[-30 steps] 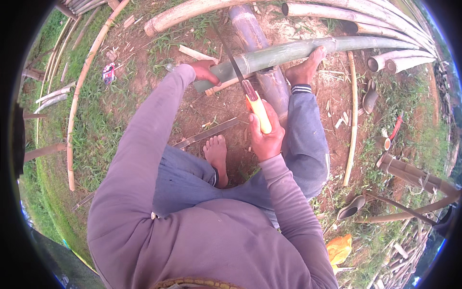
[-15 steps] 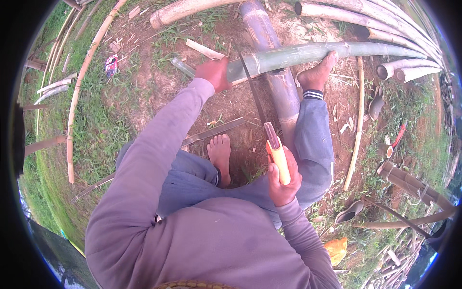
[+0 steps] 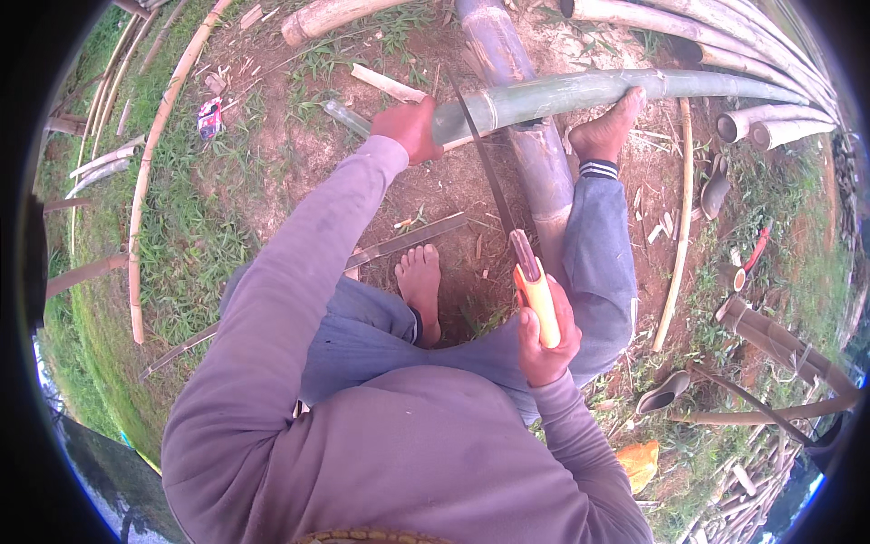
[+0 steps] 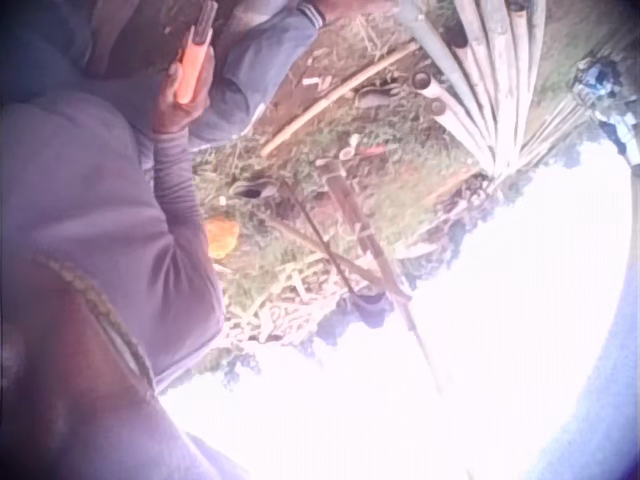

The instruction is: The person sits on the ground and uses a hand saw to cut long bamboo poles into shorter sections. They repeatedly position the bamboo on a support log, saw through it, and set the cut pieces aside.

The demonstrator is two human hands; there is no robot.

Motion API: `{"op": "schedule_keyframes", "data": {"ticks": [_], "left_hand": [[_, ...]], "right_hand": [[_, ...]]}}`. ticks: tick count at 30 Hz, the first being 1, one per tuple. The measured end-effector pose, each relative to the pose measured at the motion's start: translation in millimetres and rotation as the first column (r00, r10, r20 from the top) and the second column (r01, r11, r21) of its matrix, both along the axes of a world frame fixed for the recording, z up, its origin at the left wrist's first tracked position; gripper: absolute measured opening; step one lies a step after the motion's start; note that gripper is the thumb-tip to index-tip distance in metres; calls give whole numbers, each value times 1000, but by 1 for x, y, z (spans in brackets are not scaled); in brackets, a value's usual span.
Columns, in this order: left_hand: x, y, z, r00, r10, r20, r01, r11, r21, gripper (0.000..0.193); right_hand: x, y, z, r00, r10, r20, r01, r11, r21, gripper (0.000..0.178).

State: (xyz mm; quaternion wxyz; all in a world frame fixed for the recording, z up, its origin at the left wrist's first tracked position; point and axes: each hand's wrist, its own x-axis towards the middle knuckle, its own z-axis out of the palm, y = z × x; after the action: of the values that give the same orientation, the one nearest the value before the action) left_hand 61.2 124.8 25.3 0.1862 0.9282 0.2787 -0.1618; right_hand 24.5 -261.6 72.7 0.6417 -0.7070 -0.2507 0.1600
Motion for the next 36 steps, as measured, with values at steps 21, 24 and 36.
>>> {"op": "schedule_keyframes", "data": {"ticks": [21, 24, 36], "left_hand": [[11, 10, 4, 999, -42, -4, 41, 992, -119, 84], [15, 17, 0, 998, -63, -11, 61, 989, -137, 88], [18, 26, -9, 999, -41, -8, 38, 981, -189, 96]], "right_hand": [[30, 43, 2, 994, -108, -19, 104, 983, -148, 49], [38, 58, -10, 993, -83, 80, 94, 985, -143, 46], [38, 67, -2, 976, -82, 200, 104, 989, -103, 49]]}}
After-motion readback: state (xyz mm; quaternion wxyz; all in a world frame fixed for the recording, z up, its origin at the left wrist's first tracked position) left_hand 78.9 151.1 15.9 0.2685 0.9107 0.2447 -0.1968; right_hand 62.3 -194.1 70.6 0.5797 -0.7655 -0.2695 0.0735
